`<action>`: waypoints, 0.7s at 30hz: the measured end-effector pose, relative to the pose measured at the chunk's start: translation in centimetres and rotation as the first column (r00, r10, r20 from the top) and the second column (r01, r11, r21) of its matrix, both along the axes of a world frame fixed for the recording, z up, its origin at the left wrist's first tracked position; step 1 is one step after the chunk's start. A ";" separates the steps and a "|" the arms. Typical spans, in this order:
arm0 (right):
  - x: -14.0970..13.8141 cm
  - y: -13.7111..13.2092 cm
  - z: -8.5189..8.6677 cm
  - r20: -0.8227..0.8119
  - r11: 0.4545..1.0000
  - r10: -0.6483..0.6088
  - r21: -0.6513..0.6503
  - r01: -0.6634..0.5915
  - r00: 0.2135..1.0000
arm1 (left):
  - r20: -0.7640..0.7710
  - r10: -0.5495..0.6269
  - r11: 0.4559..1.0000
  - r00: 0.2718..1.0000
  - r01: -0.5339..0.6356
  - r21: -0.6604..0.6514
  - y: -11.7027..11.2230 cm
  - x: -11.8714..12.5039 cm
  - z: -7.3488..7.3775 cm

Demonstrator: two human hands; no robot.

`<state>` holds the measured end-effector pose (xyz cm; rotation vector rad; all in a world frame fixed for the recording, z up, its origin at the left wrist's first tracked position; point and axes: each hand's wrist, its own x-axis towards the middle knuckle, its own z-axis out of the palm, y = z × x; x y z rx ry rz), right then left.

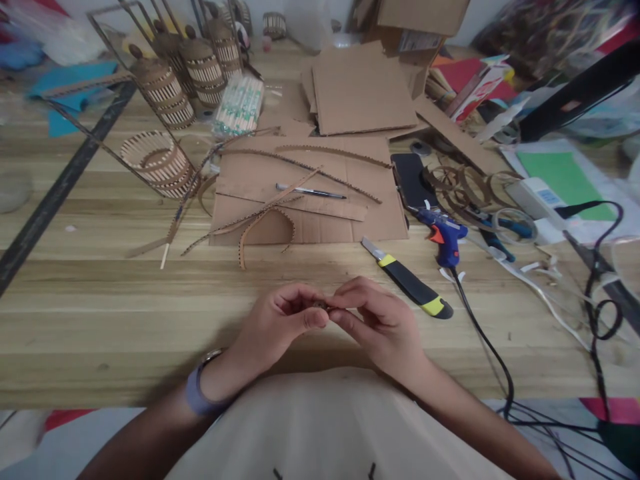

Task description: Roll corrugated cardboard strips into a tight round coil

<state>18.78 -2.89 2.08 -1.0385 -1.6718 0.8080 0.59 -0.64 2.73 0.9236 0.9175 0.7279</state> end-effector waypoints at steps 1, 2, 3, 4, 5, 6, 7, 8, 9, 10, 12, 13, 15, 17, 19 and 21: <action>-0.2 0.0 -0.1 -0.029 1.000 -0.008 -0.009 0.008 1.000 | -0.006 0.003 1.000 1.000 -0.003 0.021 0.0 0.0 0.1; -0.3 -0.1 -0.1 -0.056 1.000 -0.016 -0.016 0.015 0.998 | -0.018 0.008 0.999 1.000 -0.007 0.050 -0.1 0.0 0.1; -0.5 -0.1 -0.1 -0.079 0.999 -0.027 -0.026 0.025 0.997 | -0.034 0.015 0.996 0.999 -0.012 0.083 -0.1 0.0 0.2; -0.6 -0.1 -0.1 -0.095 0.999 -0.042 -0.036 0.039 0.995 | -0.053 0.025 0.993 0.998 -0.018 0.121 -0.2 0.0 0.2; -0.7 -0.2 -0.1 -0.107 0.998 -0.056 -0.043 0.052 0.993 | -0.075 0.039 0.987 0.996 -0.026 0.161 -0.2 0.0 0.1; -0.8 -0.2 -0.2 -0.113 0.997 -0.068 -0.045 0.063 0.991 | -0.096 0.055 0.978 0.994 -0.035 0.205 -0.3 0.0 0.1; -0.9 -0.2 -0.2 -0.114 0.996 -0.079 -0.042 0.074 0.990 | -0.115 0.075 0.969 0.991 -0.044 0.245 -0.4 0.0 0.0; -0.9 -0.2 -0.3 -0.111 0.996 -0.089 -0.035 0.085 0.990 | -0.131 0.091 0.960 0.987 -0.052 0.275 -0.4 0.0 0.0; -1.0 -0.3 -0.3 -0.107 0.995 -0.100 -0.023 0.098 0.989 | -0.142 0.105 0.954 0.984 -0.059 0.294 -0.5 0.1 -0.1; -1.1 -0.3 -0.4 -0.106 0.994 -0.111 -0.008 0.111 0.988 | -0.146 0.115 0.952 0.983 -0.067 0.299 -0.5 0.1 -0.1; -1.4 -0.3 -0.7 -0.113 0.990 -0.137 0.012 0.139 0.984 | -0.145 0.126 0.959 0.981 -0.083 0.272 -0.4 0.2 -0.2; -1.5 -0.3 -0.8 -0.120 0.988 -0.147 0.017 0.150 0.982 | -0.148 0.129 0.964 0.981 -0.089 0.250 -0.4 0.3 -0.2; -1.8 -0.4 -1.0 -0.132 0.986 -0.166 0.006 0.169 0.977 | -0.165 0.135 0.972 0.977 -0.098 0.214 -0.4 0.4 -0.2; -2.0 -0.5 -1.1 -0.138 0.983 -0.183 -0.028 0.181 0.973 | -0.193 0.131 0.976 0.972 -0.092 0.198 -0.5 0.3 -0.4; -2.0 -0.6 -1.2 -0.135 0.981 -0.190 -0.069 0.182 0.973 | -0.209 0.122 0.974 0.970 -0.076 0.215 -0.6 -0.1 -0.8; -1.8 -0.4 -1.3 -0.117 0.981 -0.169 -0.113 0.155 0.979 | -0.260 0.091 0.965 0.961 -0.020 0.263 -0.7 -0.5 -1.5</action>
